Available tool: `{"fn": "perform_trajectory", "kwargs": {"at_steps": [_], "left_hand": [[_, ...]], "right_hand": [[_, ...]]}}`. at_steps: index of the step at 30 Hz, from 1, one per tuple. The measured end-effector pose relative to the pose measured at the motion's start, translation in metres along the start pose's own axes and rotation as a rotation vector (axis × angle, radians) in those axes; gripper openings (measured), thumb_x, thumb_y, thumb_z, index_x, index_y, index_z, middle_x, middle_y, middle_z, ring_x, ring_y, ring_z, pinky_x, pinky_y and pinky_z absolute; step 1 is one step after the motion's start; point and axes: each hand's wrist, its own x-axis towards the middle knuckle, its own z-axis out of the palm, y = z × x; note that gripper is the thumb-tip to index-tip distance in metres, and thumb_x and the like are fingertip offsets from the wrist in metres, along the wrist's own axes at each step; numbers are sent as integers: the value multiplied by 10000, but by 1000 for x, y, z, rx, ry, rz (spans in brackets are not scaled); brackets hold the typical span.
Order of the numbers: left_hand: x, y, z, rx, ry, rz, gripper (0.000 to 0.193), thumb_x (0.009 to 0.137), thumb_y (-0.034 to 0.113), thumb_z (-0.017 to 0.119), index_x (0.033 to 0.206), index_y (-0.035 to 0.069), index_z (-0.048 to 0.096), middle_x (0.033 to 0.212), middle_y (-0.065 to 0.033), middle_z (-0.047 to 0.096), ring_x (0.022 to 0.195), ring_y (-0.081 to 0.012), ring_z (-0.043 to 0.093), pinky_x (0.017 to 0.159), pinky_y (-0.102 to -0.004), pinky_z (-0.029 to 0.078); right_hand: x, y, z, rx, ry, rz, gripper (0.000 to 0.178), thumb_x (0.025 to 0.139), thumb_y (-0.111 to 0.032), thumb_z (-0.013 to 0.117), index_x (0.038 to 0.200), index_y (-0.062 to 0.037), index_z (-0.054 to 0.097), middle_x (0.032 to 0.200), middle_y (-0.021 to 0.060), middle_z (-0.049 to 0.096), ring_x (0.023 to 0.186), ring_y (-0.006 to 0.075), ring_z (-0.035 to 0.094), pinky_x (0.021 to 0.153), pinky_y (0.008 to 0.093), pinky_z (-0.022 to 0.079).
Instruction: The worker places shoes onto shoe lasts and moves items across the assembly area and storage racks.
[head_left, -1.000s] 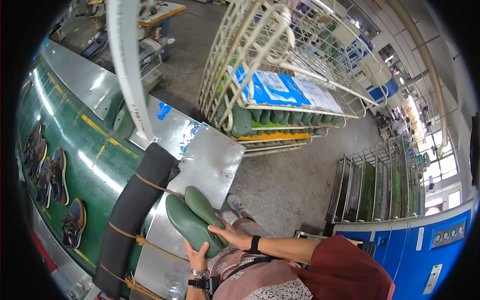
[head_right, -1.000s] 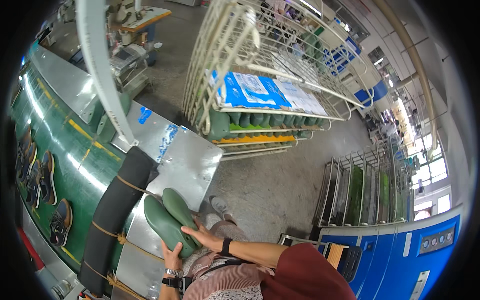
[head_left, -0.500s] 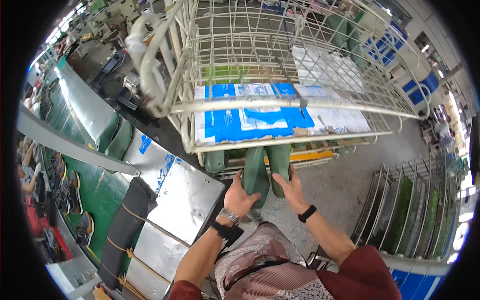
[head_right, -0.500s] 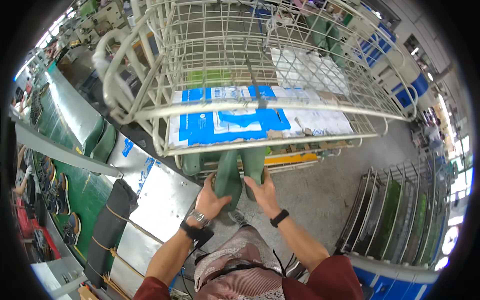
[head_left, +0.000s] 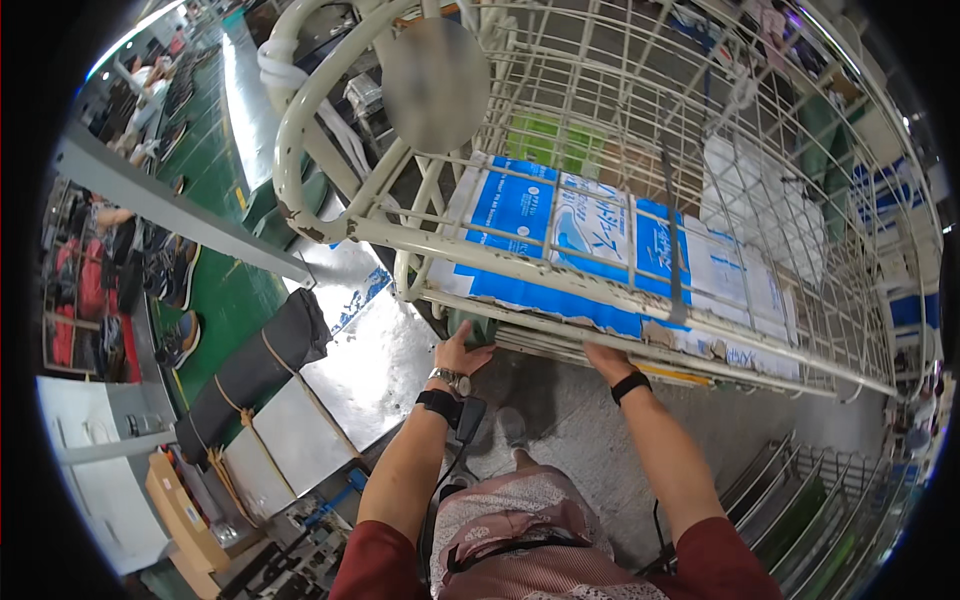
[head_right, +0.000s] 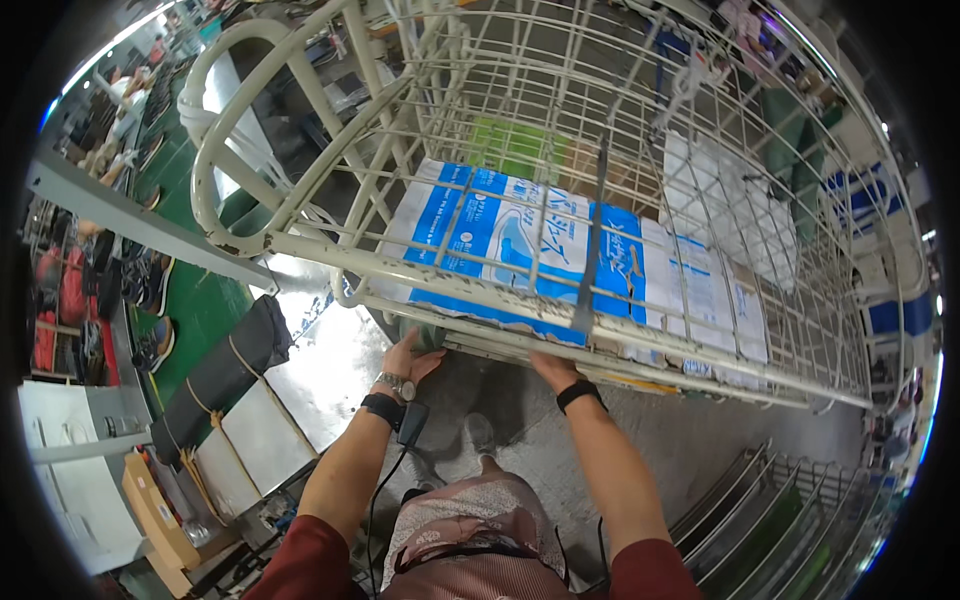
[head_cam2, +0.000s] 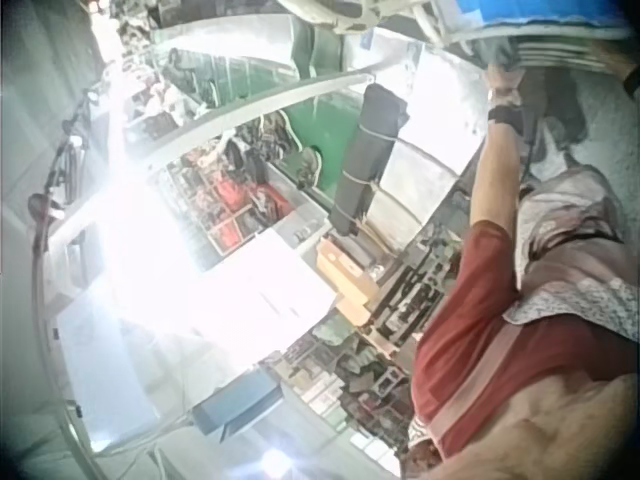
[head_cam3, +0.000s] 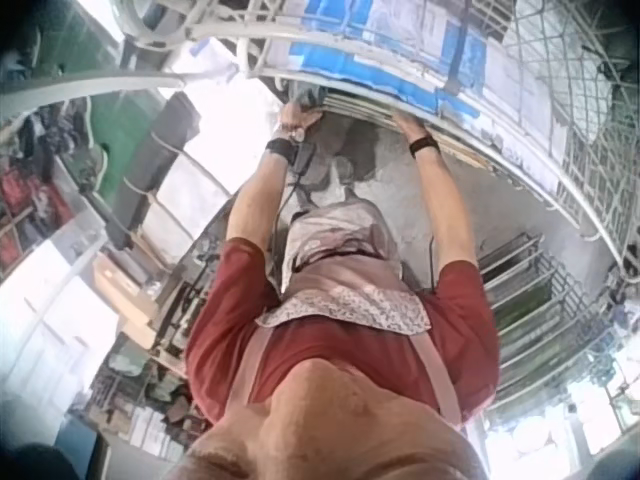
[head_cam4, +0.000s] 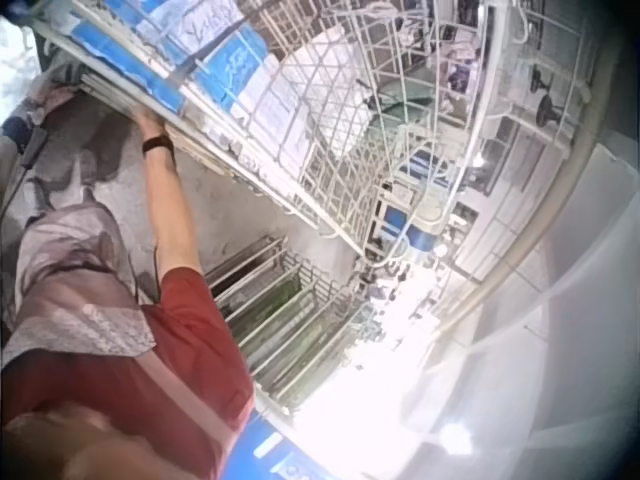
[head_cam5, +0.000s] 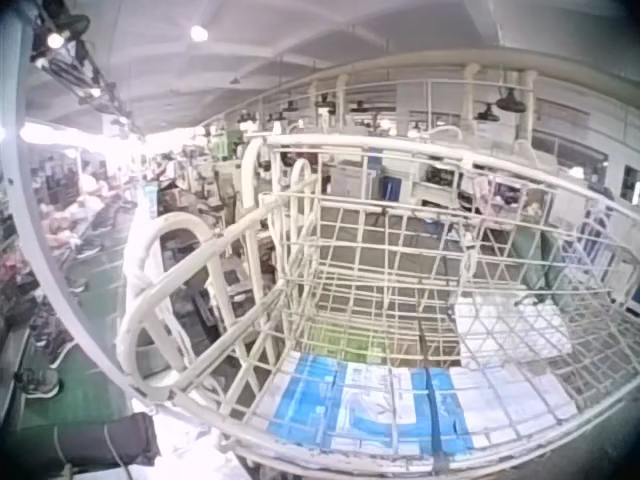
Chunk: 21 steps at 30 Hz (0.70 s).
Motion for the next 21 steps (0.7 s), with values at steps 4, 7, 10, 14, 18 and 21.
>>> {"fn": "perform_trajectory", "kwargs": {"at_steps": [4,7,10,14,18,21], "left_hand": [[-8,25,76,-175,170,-144,509,961,310,703,1188,-115,538,936,-256,706,821,-345,751,637,-362,609],[-31,85,82,-415,335,-273,426,931,275,753,1060,-71,540,875,-194,703,747,-280,758,541,-331,583],[-29,122,80,-219,366,-74,399,937,247,749,985,-27,464,814,-151,697,658,-232,750,453,-287,548],[-25,130,85,-214,401,30,450,937,237,744,1068,-77,449,852,-197,718,702,-262,758,490,-341,581],[6,50,64,-898,-88,-318,516,931,320,752,1180,-95,574,982,-218,718,800,-352,759,610,-447,610],[-3,80,96,-645,139,-399,456,899,314,772,1069,-84,628,1021,-187,730,809,-339,758,621,-424,601]], "right_hand": [[-10,42,-5,-120,175,6,465,1021,-275,432,1372,6,548,1454,241,530,1339,429,476,1110,483,370],[-4,63,4,-116,226,-135,416,1026,-249,429,1319,11,572,1382,232,580,1290,416,515,1077,491,394],[8,64,4,-127,187,-119,370,1037,-242,431,1261,3,595,1334,221,602,1253,398,539,1049,494,410],[2,45,-9,-202,403,-316,340,1044,-251,451,1137,12,645,1173,235,665,1105,398,610,980,484,452],[2,24,-20,-108,370,-303,414,1057,-330,444,1275,-20,613,1364,215,597,1242,391,553,1042,477,427],[-21,-4,-29,-149,294,-49,418,1063,-338,450,1296,-26,602,1355,203,604,1242,394,554,1043,476,426]]}}
